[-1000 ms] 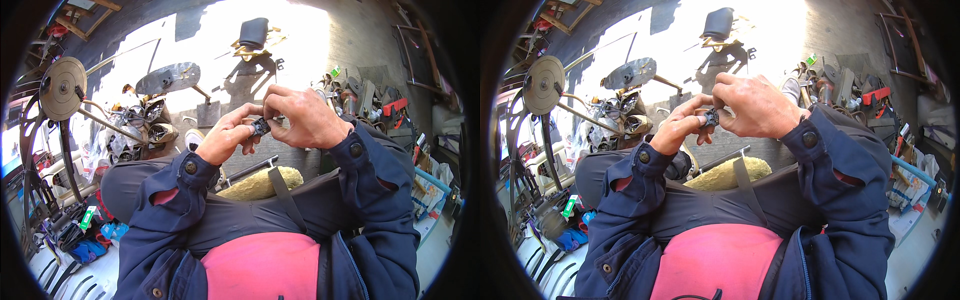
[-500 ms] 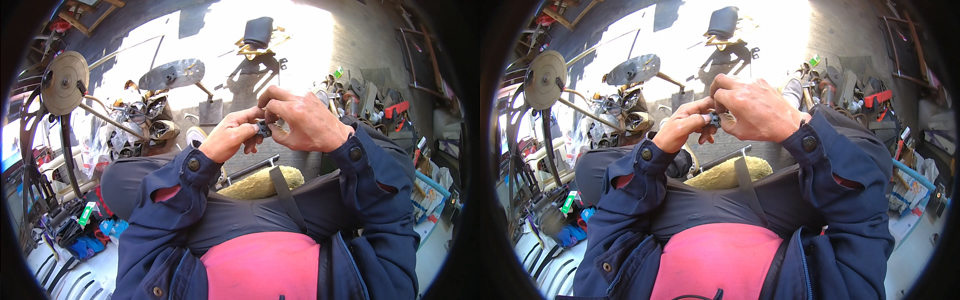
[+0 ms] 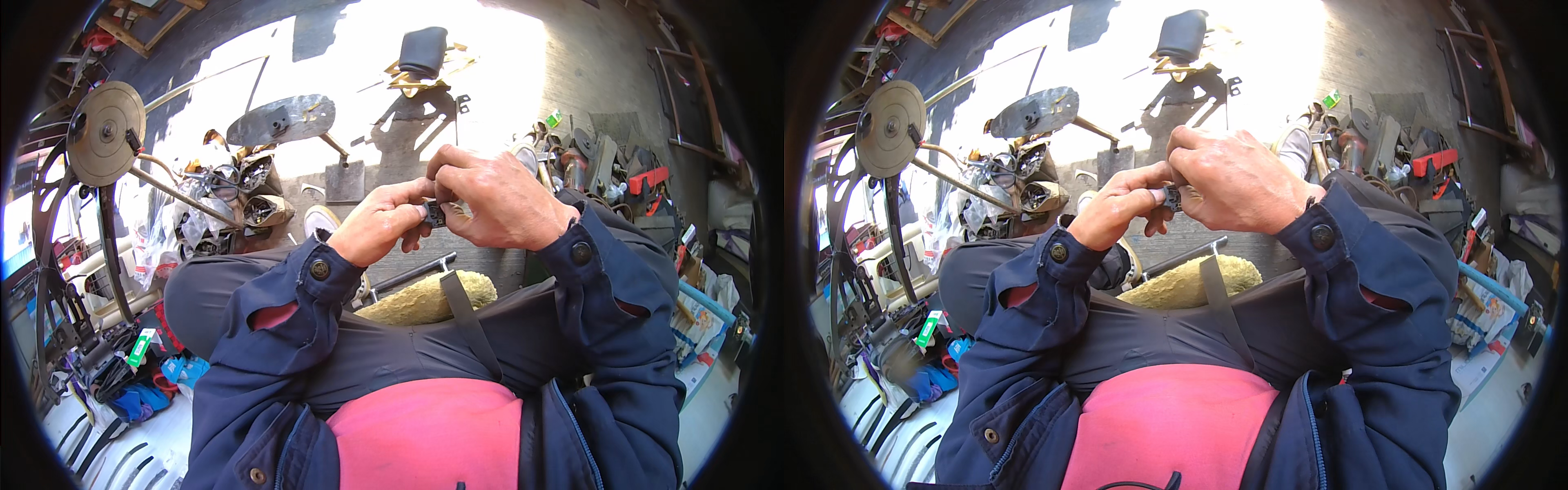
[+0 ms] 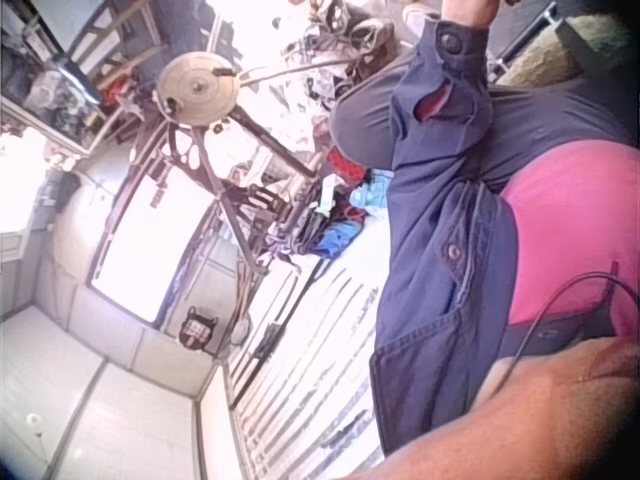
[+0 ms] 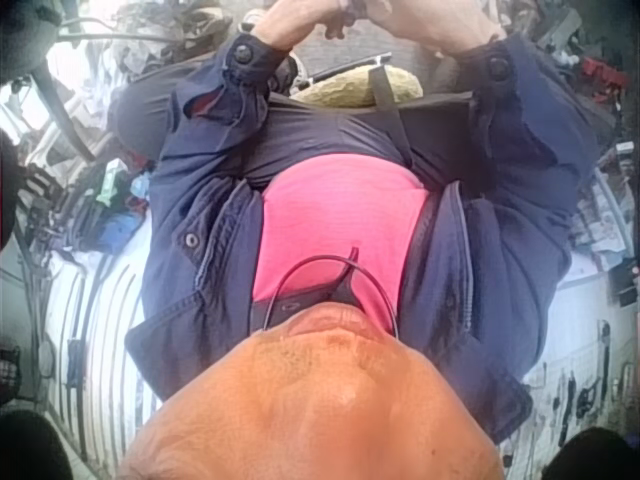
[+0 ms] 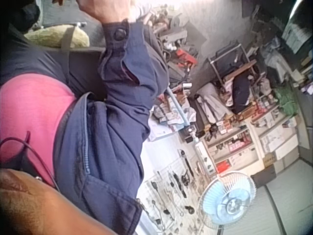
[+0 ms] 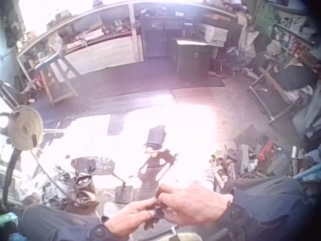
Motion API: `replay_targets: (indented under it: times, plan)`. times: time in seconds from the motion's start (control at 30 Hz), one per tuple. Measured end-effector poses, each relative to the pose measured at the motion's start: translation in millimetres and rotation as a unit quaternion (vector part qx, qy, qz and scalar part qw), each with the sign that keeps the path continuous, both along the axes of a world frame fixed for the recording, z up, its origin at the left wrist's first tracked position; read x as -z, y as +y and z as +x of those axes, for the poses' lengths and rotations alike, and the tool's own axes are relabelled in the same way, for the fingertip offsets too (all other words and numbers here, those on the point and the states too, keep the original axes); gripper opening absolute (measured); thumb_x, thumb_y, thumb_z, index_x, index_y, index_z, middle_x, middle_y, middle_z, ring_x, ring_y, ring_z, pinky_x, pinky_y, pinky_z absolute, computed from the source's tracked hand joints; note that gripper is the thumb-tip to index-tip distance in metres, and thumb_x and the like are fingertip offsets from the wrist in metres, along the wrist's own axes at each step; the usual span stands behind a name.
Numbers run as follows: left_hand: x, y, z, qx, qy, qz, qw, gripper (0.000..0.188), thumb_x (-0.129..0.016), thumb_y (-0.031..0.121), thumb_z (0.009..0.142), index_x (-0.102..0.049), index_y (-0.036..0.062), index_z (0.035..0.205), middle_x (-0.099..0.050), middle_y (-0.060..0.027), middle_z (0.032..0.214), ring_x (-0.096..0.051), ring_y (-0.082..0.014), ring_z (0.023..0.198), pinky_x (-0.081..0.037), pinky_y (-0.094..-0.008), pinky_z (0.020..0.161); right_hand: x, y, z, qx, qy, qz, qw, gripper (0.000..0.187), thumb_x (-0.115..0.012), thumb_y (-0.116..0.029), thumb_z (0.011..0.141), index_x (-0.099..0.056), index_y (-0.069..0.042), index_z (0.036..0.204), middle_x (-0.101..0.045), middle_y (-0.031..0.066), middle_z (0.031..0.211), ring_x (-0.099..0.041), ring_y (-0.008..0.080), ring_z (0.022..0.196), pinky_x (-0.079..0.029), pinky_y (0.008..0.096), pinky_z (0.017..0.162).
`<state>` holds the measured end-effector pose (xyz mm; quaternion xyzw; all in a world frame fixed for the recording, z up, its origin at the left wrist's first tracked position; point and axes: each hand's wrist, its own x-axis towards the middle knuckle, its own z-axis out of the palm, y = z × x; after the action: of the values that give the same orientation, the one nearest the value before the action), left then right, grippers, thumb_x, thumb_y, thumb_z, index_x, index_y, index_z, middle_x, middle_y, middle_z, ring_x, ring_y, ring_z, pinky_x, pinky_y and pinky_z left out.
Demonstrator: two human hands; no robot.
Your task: The person sits on the floor and manipulates a small black electronic component with both hands. They repeatedly open and close a latch or clip on the component, rotating it to inspect different sides. The task appears to involve assembling or adjusting the component's internal parts.
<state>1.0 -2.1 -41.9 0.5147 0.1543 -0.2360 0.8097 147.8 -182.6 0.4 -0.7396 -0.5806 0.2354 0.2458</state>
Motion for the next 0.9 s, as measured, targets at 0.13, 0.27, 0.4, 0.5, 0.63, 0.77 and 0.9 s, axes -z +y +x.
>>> replay_targets:
  times: [0.13,0.27,0.4,0.5,0.63,0.77,0.9]
  plan:
    - [-0.5,0.2,0.0,0.001,-0.002,0.002,1.0,0.042,-0.047,0.009,0.102,-0.066,0.0012,0.139,-0.066,-0.0049,0.088,-0.06,-0.0092,0.068,-0.05,-0.0251,0.063,0.5,-0.2,-0.9,0.0,-0.006,0.001,1.0,0.012,-0.076,-0.005,0.08,-0.065,-0.002,0.085,-0.067,0.0107,0.111,-0.071,0.0325,0.088,-0.058,0.0407,0.074]
    - [-1.2,0.2,0.5,0.004,-0.002,0.011,1.0,0.043,-0.046,0.009,0.102,-0.066,0.0014,0.138,-0.066,-0.0045,0.086,-0.06,-0.0092,0.067,-0.05,-0.0253,0.063,-0.7,-0.6,-1.3,0.006,-0.002,0.003,1.0,0.012,-0.076,-0.004,0.08,-0.066,-0.002,0.086,-0.067,0.011,0.109,-0.071,0.0329,0.086,-0.058,0.0405,0.074]
    - [0.1,1.0,0.5,0.008,-0.005,0.012,1.0,0.044,-0.046,0.01,0.101,-0.067,0.0025,0.139,-0.066,-0.0036,0.083,-0.06,-0.0092,0.066,-0.05,-0.0252,0.063,-0.5,-0.2,-1.3,0.015,0.016,0.002,1.0,0.011,-0.075,-0.003,0.082,-0.067,-0.001,0.088,-0.068,0.011,0.108,-0.072,0.0329,0.087,-0.059,0.0403,0.076]
    - [2.9,0.8,-0.3,0.005,-0.009,0.015,1.0,0.044,-0.046,0.01,0.101,-0.068,0.0031,0.139,-0.065,-0.0032,0.082,-0.059,-0.0091,0.065,-0.05,-0.0251,0.063,1.0,0.9,-1.8,0.025,0.031,0.006,0.999,0.009,-0.074,-0.003,0.084,-0.067,0.0,0.09,-0.069,0.0111,0.108,-0.073,0.0332,0.089,-0.059,0.0405,0.078]
    - [6.0,6.1,0.1,0.03,-0.02,0.01,0.999,0.048,-0.048,0.015,0.102,-0.061,0.0017,0.146,-0.068,-0.007,0.09,-0.061,-0.0125,0.067,-0.057,-0.0309,0.075,0.6,1.9,-1.0,0.033,0.045,0.0,0.998,0.007,-0.072,-0.003,0.087,-0.067,0.001,0.091,-0.07,0.0122,0.108,-0.073,0.0339,0.093,-0.06,0.0409,0.081]
    - [7.4,9.3,0.7,0.03,-0.014,-0.011,0.999,0.047,-0.05,0.017,0.103,-0.061,0.0021,0.146,-0.068,-0.0068,0.09,-0.06,-0.0132,0.065,-0.059,-0.0341,0.078,0.3,2.7,-0.8,0.043,0.067,-0.006,0.997,0.008,-0.072,-0.002,0.087,-0.067,0.002,0.09,-0.071,0.0134,0.109,-0.074,0.0338,0.095,-0.06,0.0415,0.084]
    - [7.8,3.5,0.3,-0.005,-0.021,-0.019,1.0,0.043,-0.047,0.011,0.1,-0.068,0.0036,0.136,-0.067,-0.0056,0.082,-0.063,-0.0112,0.061,-0.053,-0.0266,0.061,0.5,1.5,0.8,0.037,0.075,-0.004,0.997,0.007,-0.072,-0.002,0.086,-0.066,0.002,0.089,-0.071,0.0138,0.11,-0.073,0.0346,0.095,-0.059,0.0424,0.085]
